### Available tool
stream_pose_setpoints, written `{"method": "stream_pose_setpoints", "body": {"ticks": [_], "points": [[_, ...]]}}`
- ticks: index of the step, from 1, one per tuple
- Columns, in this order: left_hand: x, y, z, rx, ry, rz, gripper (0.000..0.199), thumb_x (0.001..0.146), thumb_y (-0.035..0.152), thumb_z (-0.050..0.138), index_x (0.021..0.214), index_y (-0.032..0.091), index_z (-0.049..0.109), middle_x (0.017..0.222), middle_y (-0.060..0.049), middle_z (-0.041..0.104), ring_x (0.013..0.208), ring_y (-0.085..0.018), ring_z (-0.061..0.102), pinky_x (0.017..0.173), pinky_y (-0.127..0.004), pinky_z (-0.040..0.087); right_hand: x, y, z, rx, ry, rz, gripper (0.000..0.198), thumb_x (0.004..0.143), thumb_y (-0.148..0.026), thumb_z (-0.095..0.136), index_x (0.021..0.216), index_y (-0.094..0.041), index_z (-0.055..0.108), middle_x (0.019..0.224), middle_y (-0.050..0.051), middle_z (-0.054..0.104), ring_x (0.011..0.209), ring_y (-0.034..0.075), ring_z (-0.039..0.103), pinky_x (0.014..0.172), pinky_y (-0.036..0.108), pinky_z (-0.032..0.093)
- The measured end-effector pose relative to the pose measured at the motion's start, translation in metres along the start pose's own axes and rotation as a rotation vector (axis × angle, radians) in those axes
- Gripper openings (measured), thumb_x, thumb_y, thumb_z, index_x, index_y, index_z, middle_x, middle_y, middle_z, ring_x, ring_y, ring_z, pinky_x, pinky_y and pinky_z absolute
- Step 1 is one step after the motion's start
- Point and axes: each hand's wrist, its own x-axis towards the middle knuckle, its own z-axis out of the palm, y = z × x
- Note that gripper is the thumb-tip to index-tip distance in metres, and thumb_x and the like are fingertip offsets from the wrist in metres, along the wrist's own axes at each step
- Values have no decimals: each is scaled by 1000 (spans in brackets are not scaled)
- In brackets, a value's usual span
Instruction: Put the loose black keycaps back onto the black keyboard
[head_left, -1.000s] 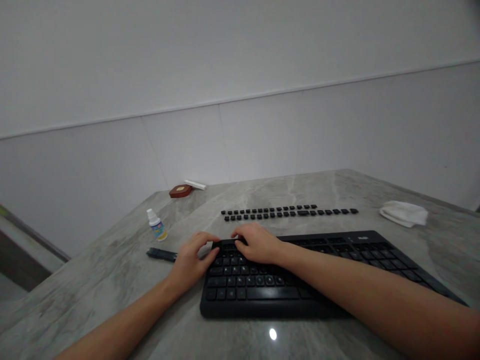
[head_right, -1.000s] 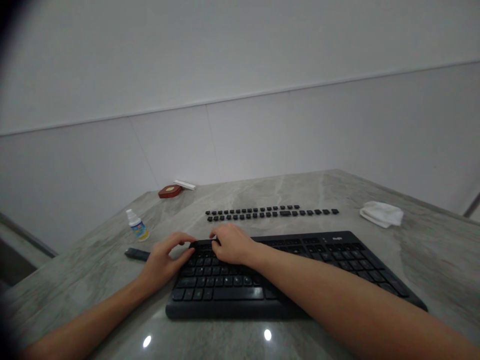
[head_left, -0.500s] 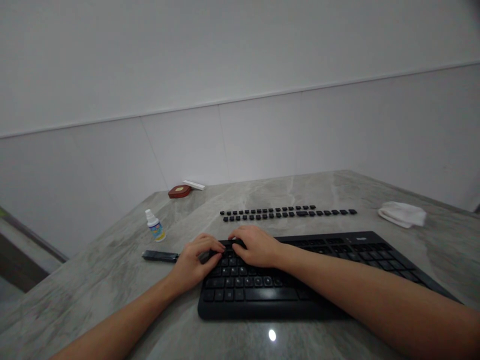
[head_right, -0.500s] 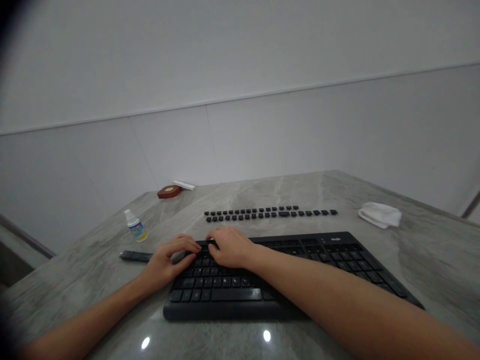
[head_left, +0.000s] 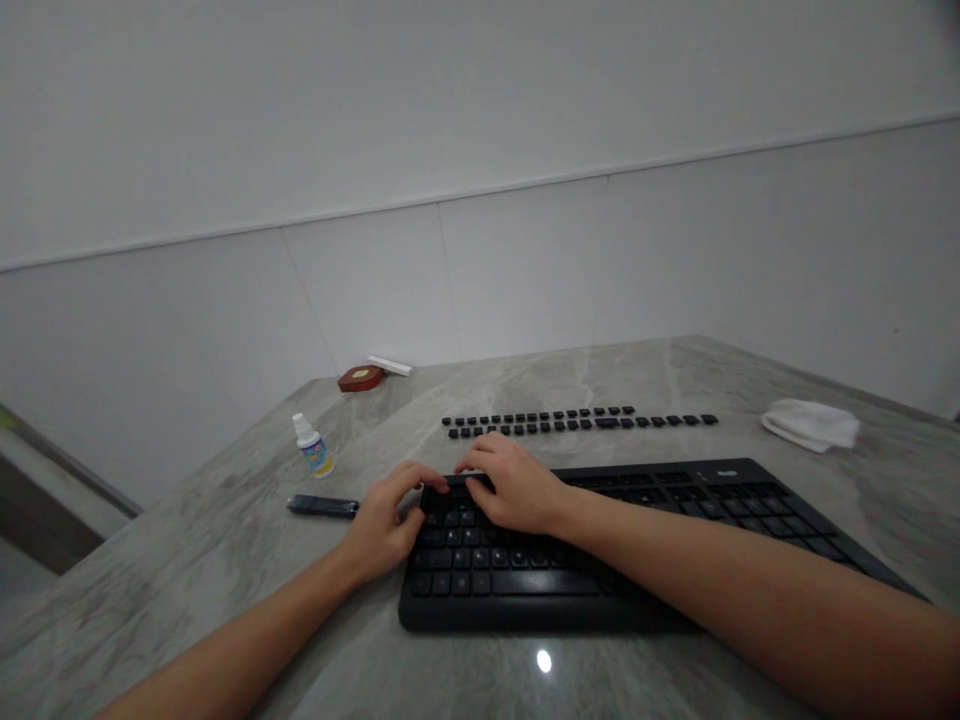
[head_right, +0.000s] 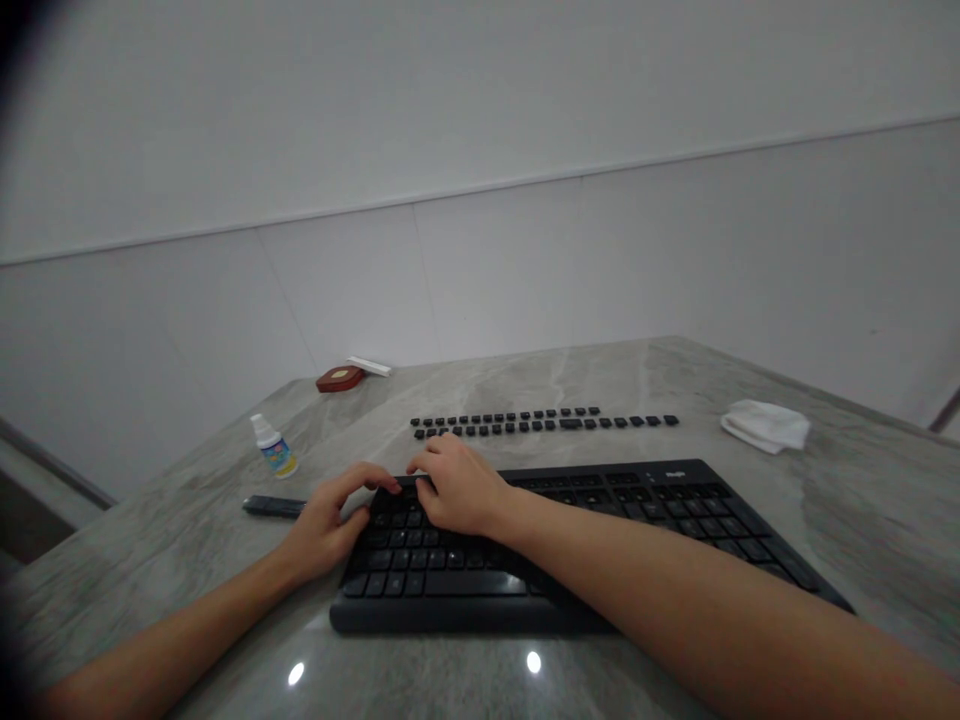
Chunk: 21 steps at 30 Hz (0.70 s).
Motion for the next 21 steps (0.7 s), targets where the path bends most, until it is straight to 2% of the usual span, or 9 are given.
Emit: {"method": "stream_pose_setpoints", "body": {"ticks": [2,5,8,11,16,21], "points": [[1,0,0,20,16,-36,40,63,9,39,93,19,62,93,-4,66,92,-20,58,85,-35,48,0,-2,-2,26,9,-110,29,81,-10,50,99,-17,71,91,8,65,91,19,55,87,32,44],[1,-1,1,34,36,-73,39,63,8,38,92,19,63,90,-4,66,89,-19,57,84,-35,48,0,-4,-3,58,-48,-225,33,79,-7,49,99,-19,72,92,7,66,87,18,55,85,32,45],[1,-3,2,22,40,-43,39,64,6,37,90,19,63,89,-4,65,88,-19,57,83,-34,48,0,-3,-2,48,-89,-239,31,75,-6,49,92,-17,74,95,6,69,89,19,56,86,32,45],[0,-5,3,-25,8,44,38,65,3,35,85,19,64,88,-4,65,89,-18,58,83,-34,48,0,-2,0,39,-104,-237,32,74,-6,48,89,-17,74,95,5,70,88,18,58,88,31,45],[0,-8,4,-56,15,110,40,69,0,34,85,19,65,89,-4,65,90,-18,58,83,-34,48,0,-3,-2,57,-99,-259,39,75,-6,47,104,-14,71,93,6,71,86,18,60,90,31,45],[0,-8,4,-43,5,114,40,71,0,35,84,19,67,88,-4,65,89,-17,59,83,-34,49,1,-5,-4,57,-127,-271,37,76,-6,46,100,-15,72,97,5,72,89,18,61,91,31,45]]}}
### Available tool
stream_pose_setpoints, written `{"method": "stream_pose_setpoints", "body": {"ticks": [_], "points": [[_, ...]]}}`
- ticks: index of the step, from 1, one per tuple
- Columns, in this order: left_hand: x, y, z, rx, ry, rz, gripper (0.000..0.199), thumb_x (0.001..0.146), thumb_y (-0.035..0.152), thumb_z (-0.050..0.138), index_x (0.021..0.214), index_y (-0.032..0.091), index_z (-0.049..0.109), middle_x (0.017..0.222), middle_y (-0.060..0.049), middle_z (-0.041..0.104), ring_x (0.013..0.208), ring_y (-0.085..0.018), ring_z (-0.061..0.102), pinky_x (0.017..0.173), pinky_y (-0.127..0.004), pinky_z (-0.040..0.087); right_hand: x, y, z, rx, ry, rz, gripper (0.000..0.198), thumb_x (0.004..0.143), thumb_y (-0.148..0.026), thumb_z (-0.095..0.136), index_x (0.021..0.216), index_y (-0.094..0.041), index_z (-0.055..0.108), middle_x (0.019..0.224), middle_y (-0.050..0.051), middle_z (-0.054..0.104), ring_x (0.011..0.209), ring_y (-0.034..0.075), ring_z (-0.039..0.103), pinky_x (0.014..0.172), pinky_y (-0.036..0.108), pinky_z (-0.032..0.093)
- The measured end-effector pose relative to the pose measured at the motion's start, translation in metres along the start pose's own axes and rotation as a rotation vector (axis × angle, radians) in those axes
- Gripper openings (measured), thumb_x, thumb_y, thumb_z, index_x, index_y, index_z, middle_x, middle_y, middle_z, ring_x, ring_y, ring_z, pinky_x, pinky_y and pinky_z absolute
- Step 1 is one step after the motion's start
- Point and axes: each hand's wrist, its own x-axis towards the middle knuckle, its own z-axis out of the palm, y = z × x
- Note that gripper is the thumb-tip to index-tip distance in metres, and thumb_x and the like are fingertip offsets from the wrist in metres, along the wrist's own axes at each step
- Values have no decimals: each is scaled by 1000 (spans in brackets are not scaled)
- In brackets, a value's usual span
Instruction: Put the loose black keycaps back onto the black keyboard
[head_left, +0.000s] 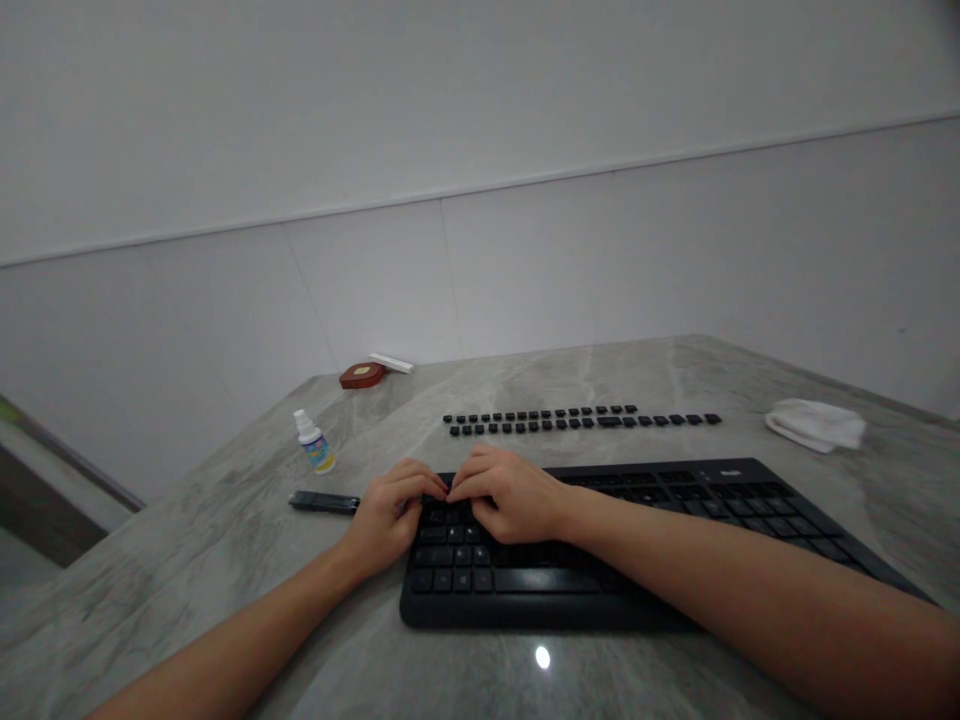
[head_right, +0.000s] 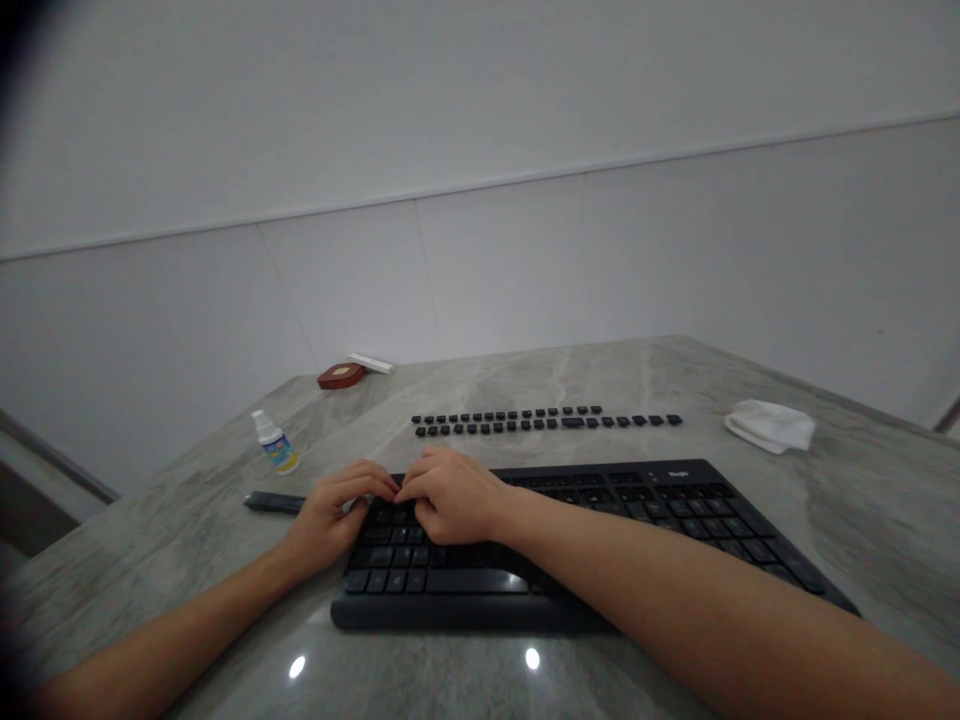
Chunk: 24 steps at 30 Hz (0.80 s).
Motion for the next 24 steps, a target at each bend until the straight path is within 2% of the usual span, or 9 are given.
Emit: {"method": "stream_pose_setpoints", "body": {"ticks": [4,11,17,24], "points": [[0,1,0,2,7,-6,40,70,0,35,86,19,67,88,-4,65,89,-17,59,82,-33,49,0,1,1,14,13,10,36,76,-6,47,100,-14,73,97,6,72,89,18,62,91,31,45],[0,3,-2,51,15,-116,38,69,2,37,91,18,64,89,-4,64,88,-18,59,82,-33,48,0,4,4,-6,41,-8,33,73,-4,49,94,-12,74,93,6,73,83,18,62,87,31,47],[1,4,-2,-36,-24,28,39,71,0,37,90,18,66,92,-4,65,93,-18,59,86,-34,48,-1,8,8,2,90,-48,32,72,-4,51,92,-11,74,89,7,73,80,18,62,84,30,48],[2,7,-3,-41,-42,35,35,73,1,40,90,18,66,91,-5,65,92,-18,59,85,-34,48,-1,8,8,3,98,-55,31,73,-4,50,92,-11,74,90,7,73,81,17,61,84,30,48]]}}
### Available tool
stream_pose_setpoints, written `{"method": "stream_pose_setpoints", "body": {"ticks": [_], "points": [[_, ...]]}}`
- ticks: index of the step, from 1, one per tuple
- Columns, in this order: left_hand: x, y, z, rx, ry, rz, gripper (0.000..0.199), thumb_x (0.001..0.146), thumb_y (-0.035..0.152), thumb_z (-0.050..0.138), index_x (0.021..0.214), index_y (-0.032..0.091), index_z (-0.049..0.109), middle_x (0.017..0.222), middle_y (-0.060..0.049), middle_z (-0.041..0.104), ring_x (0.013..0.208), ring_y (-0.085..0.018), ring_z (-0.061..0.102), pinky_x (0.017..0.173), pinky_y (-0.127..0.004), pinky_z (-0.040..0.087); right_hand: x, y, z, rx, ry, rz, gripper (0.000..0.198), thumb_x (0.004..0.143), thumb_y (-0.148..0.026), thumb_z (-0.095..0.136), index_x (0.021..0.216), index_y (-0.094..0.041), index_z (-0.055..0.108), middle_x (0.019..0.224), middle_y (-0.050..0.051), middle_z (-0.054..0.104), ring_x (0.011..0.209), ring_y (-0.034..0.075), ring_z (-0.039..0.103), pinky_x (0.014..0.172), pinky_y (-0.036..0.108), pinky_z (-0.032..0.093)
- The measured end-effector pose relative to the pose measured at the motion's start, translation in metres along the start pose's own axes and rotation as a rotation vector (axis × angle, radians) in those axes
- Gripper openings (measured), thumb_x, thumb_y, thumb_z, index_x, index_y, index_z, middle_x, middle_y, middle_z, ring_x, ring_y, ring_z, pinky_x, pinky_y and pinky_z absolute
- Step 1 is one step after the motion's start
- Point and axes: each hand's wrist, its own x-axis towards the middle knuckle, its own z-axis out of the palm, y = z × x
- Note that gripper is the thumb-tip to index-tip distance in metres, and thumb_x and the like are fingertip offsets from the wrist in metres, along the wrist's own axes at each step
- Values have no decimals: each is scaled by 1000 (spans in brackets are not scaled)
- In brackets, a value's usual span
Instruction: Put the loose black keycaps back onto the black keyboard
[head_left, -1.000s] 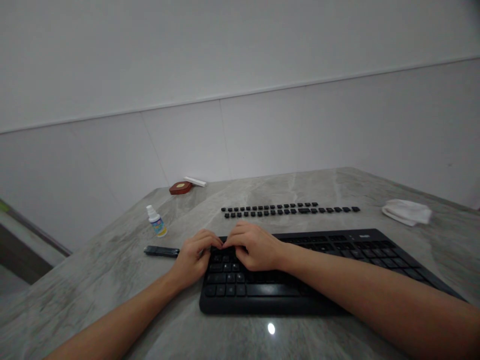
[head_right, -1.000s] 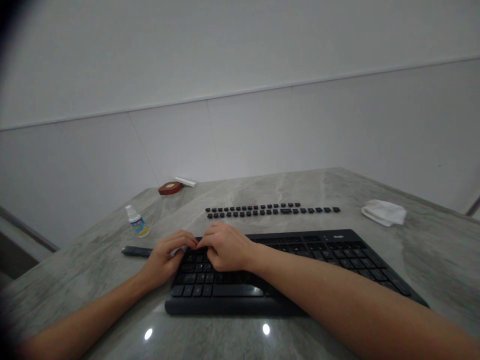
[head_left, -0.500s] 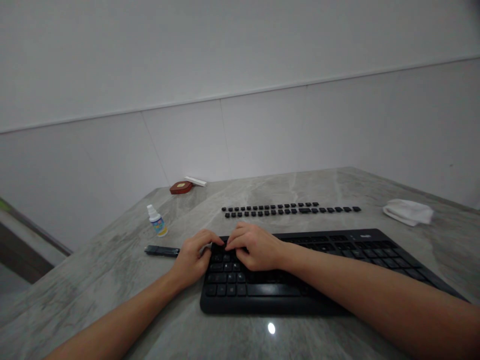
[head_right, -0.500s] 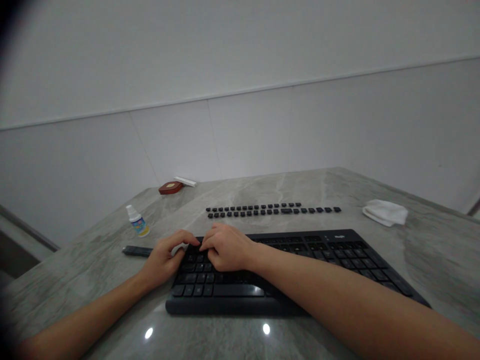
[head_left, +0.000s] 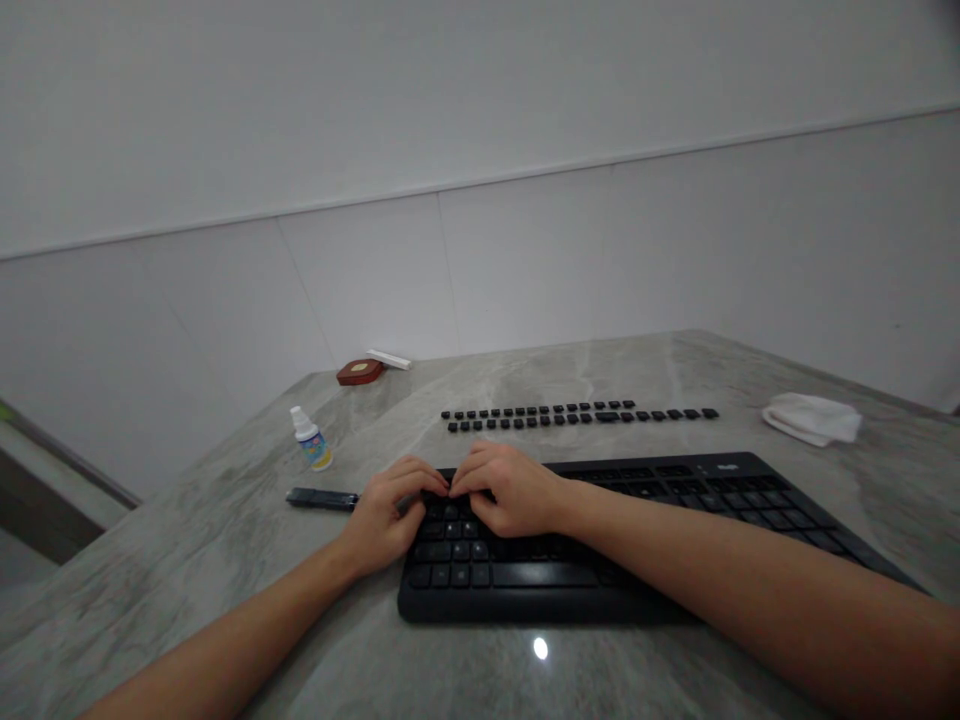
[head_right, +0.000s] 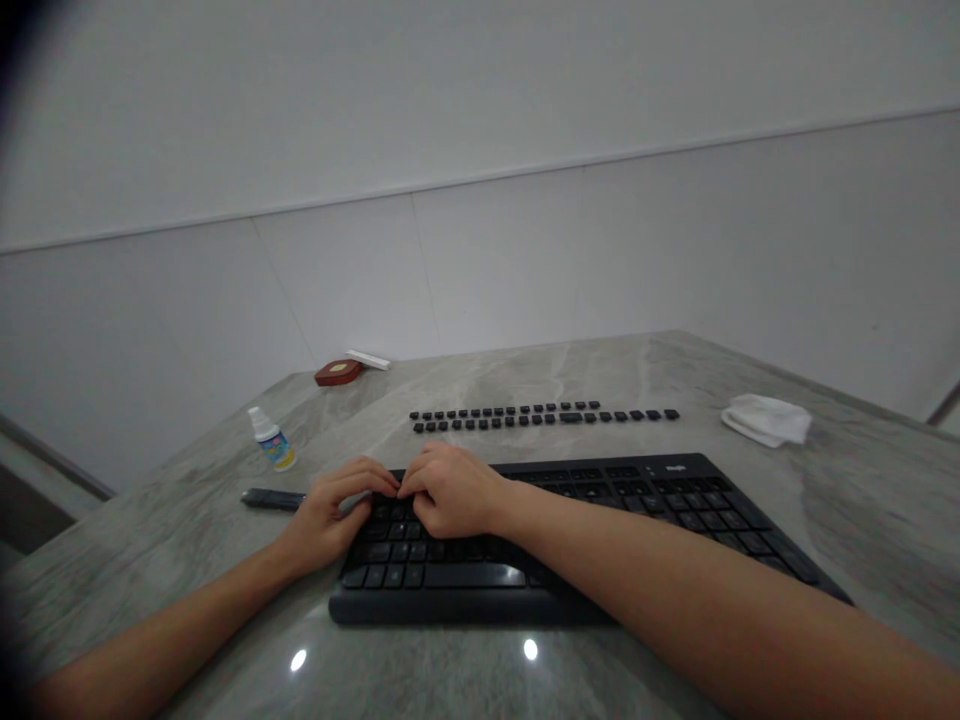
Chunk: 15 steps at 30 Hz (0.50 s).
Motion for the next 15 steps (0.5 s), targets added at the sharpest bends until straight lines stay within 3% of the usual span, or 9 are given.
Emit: {"method": "stream_pose_setpoints", "body": {"ticks": [15], "points": [[1,2,0,43,-23,-53,24,81,6,46,92,18,63,91,-3,63,90,-17,58,83,-32,46,1,-2,-2,-3,-4,-19,31,73,-3,50,91,-11,74,90,6,74,79,17,62,83,30,48]]}}
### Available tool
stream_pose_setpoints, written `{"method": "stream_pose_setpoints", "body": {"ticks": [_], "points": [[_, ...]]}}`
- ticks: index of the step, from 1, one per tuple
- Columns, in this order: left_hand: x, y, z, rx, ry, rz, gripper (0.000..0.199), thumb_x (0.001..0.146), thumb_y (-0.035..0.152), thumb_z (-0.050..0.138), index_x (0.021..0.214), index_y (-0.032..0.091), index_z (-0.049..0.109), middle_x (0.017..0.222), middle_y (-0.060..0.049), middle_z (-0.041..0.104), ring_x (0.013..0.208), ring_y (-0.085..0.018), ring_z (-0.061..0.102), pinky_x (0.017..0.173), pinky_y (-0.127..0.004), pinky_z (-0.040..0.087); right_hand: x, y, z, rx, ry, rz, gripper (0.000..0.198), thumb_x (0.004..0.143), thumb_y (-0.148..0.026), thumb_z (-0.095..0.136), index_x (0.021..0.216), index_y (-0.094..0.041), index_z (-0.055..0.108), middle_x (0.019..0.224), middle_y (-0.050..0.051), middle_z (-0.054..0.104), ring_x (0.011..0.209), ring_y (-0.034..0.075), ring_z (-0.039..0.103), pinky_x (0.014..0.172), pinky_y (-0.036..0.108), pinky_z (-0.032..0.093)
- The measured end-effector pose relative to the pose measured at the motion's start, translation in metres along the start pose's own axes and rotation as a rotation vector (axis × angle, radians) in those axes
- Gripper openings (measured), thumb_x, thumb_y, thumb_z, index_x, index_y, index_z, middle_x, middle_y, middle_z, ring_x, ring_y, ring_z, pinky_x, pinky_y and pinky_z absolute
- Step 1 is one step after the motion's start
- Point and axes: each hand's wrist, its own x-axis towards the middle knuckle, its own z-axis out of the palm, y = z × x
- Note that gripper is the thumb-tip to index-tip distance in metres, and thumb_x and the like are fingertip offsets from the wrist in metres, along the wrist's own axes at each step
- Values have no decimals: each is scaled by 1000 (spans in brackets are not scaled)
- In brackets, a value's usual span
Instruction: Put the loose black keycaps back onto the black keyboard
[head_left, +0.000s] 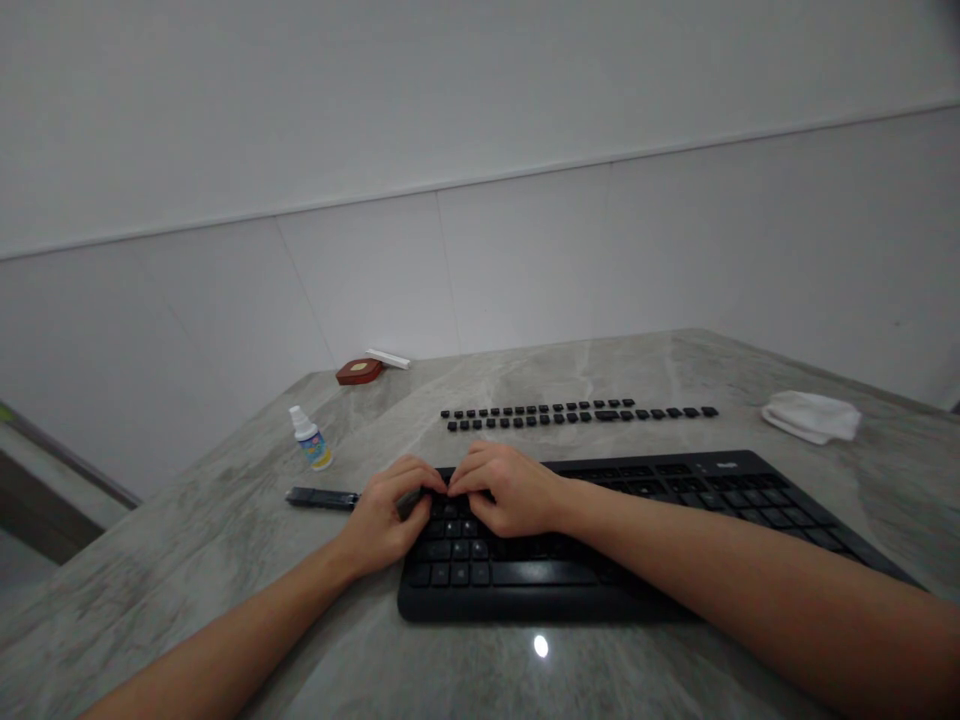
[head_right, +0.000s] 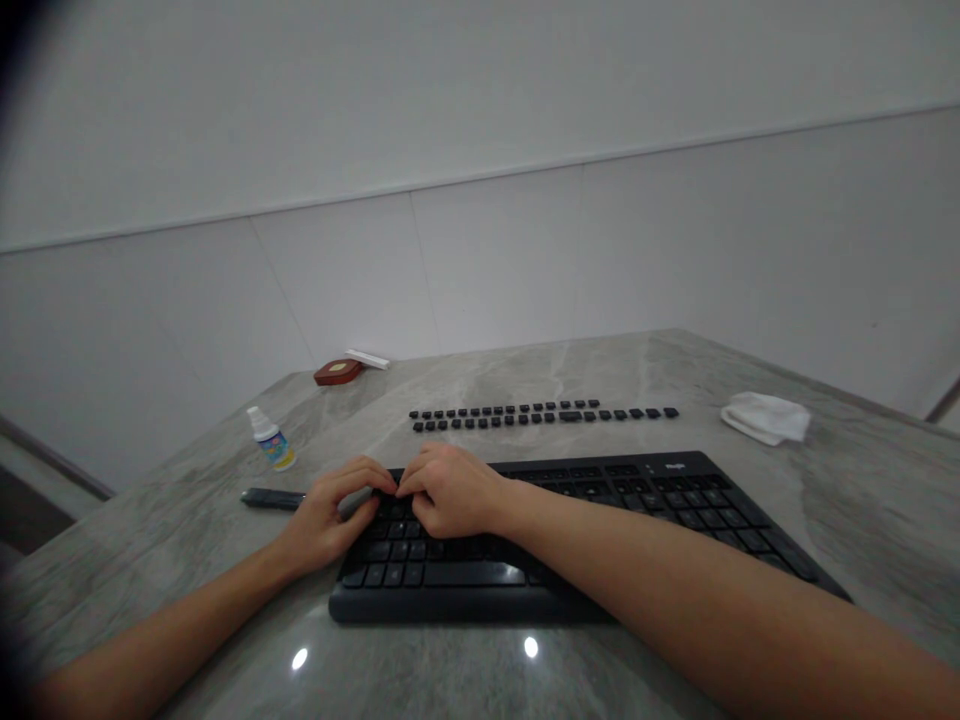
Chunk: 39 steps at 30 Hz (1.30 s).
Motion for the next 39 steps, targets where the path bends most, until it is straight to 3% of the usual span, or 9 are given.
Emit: {"method": "stream_pose_setpoints", "body": {"ticks": [10,19,39], "points": [[-1,-7,0,-72,-13,-106,11,84,19,58,91,20,65,90,-3,65,90,-18,59,85,-33,46,-1,1,1,-12,-14,27,31,74,-5,50,93,-12,74,92,7,73,84,18,63,85,30,49],[1,-6,0,-97,2,-162,12,86,26,58,90,19,66,91,-4,66,90,-18,60,86,-34,47,0,1,1,-16,-24,35,32,75,-5,50,94,-14,73,93,6,73,84,17,63,85,30,48],[1,-3,1,-54,34,-36,14,84,18,58,72,17,63,87,-4,64,86,-16,60,81,-31,48,1,-1,-1,8,13,0,31,74,-4,49,92,-13,73,92,7,72,84,17,63,85,30,49]]}}
